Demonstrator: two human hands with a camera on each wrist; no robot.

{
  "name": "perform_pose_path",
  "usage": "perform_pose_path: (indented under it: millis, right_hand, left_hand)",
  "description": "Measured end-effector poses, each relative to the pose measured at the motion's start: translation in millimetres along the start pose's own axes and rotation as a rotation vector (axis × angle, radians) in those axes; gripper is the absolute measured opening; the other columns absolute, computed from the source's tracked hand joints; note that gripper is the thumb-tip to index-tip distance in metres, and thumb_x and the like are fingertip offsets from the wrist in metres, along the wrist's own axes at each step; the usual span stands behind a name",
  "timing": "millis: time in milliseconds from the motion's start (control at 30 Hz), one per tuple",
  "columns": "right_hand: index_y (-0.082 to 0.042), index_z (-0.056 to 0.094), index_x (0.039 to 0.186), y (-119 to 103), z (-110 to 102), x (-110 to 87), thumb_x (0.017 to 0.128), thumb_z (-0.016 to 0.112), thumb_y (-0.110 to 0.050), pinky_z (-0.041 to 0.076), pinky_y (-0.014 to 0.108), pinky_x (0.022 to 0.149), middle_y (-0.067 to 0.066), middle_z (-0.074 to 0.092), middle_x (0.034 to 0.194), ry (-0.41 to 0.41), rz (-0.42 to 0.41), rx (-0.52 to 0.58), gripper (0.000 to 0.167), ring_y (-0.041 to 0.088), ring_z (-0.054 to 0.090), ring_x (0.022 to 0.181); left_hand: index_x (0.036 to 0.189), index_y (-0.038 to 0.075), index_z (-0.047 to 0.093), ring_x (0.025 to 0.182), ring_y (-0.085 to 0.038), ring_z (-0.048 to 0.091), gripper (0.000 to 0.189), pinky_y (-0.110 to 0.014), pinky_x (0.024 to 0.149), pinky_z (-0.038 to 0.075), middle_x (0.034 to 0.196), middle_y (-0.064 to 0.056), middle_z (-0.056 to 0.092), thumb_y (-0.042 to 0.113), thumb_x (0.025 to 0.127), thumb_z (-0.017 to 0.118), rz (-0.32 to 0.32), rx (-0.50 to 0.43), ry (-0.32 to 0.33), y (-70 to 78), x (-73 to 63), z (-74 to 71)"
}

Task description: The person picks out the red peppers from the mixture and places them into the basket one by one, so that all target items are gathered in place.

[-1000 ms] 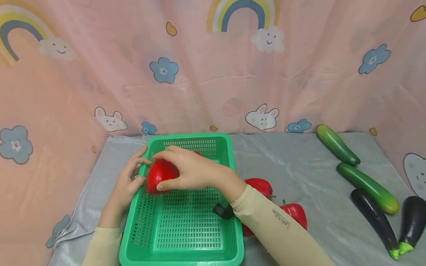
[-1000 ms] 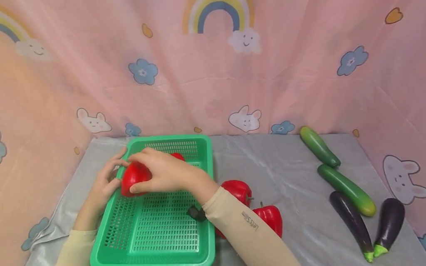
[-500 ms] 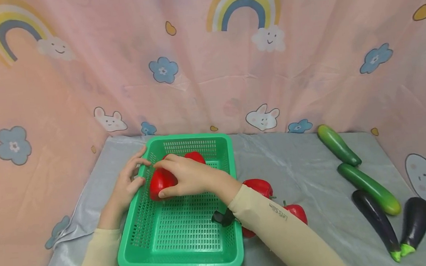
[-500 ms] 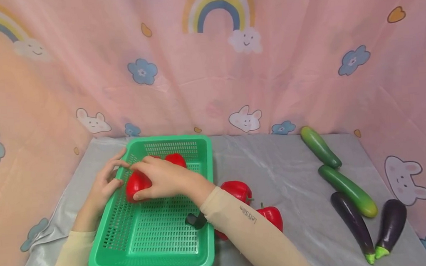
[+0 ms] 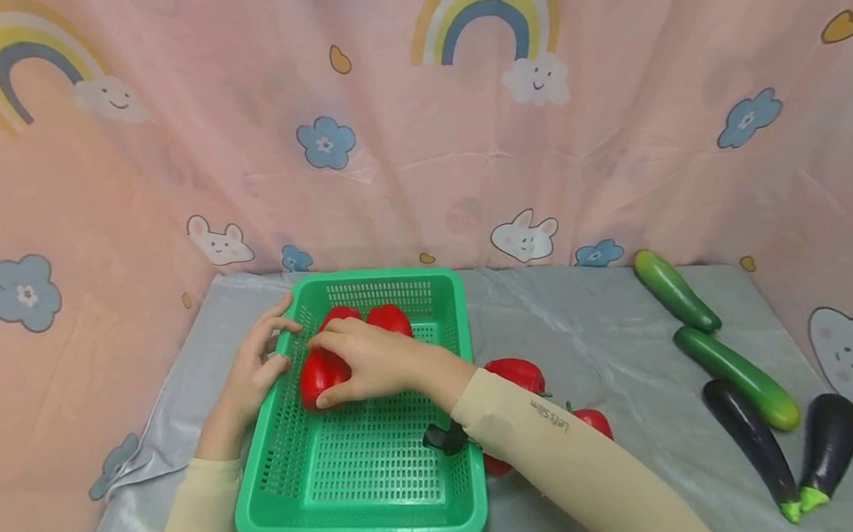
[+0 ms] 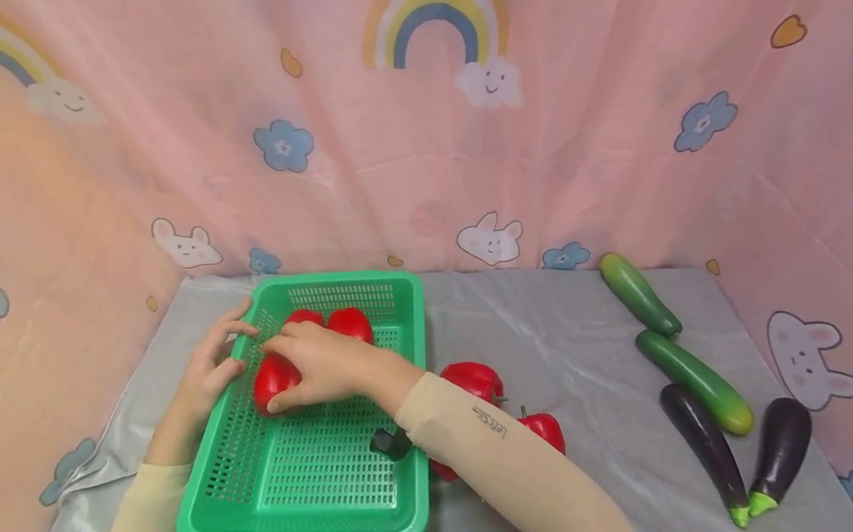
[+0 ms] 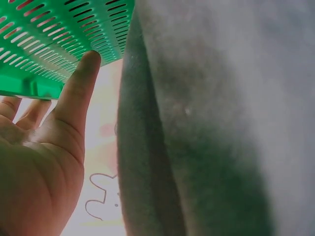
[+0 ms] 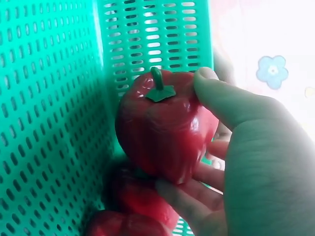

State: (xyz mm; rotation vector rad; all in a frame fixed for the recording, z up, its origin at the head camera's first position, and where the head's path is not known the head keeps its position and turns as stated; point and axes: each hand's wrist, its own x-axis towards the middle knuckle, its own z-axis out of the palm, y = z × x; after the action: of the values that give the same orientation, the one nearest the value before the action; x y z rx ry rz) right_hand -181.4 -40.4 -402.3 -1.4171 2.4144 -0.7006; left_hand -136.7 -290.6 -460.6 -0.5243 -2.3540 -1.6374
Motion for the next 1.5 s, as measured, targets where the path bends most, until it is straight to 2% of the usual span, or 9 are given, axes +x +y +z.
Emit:
perform_pose_path:
  millis: [467, 1000, 1233, 1500]
  right_hand:
    - [-0.014, 0.054, 0.158, 1.2, 5.1, 3.0, 0.091, 0.082, -0.058, 0.057, 0.037, 0.100, -0.001, 0.060, 0.147, -0.013, 0.011, -0.059, 0.084, 0.015, 0.050, 0.135]
    - [-0.017, 0.054, 0.159, 2.7, 11.9, 2.0, 0.088, 0.084, -0.060, 0.058, 0.035, 0.095, -0.001, 0.057, 0.145, -0.048, -0.007, -0.164, 0.089, 0.014, 0.050, 0.132]
    - [-0.018, 0.054, 0.159, 2.6, 14.8, 2.2, 0.090, 0.084, -0.058, 0.058, 0.035, 0.096, -0.002, 0.057, 0.145, -0.069, -0.001, -0.157, 0.085, 0.013, 0.052, 0.131]
    - [-0.018, 0.053, 0.160, 4.2, 12.6, 1.7, 0.090, 0.084, -0.058, 0.058, 0.036, 0.098, -0.001, 0.057, 0.147, -0.072, 0.014, -0.159, 0.086, 0.014, 0.051, 0.133]
  left_hand:
    - [0.121, -0.003, 0.064, 0.160, -0.040, 0.029, 0.044, -0.024, 0.114, 0.034, 0.173, -0.017, 0.038, -0.016, 0.082, 0.049, 0.011, 0.009, 0.000, -2.9, -0.1, -0.8]
    - [0.121, -0.006, 0.063, 0.156, -0.044, 0.032, 0.042, -0.024, 0.103, 0.042, 0.174, -0.018, 0.034, -0.014, 0.083, 0.047, 0.010, -0.014, -0.004, -2.4, -1.9, 2.2]
    - [0.120, -0.008, 0.062, 0.149, -0.054, 0.040, 0.042, -0.022, 0.098, 0.048, 0.175, -0.020, 0.033, -0.016, 0.082, 0.046, -0.002, -0.035, -0.005, -3.4, -4.4, 1.7]
    - [0.122, -0.007, 0.061, 0.153, -0.052, 0.035, 0.043, -0.023, 0.101, 0.045, 0.176, -0.018, 0.032, -0.015, 0.083, 0.046, -0.017, -0.026, -0.007, -2.1, -1.9, 2.3]
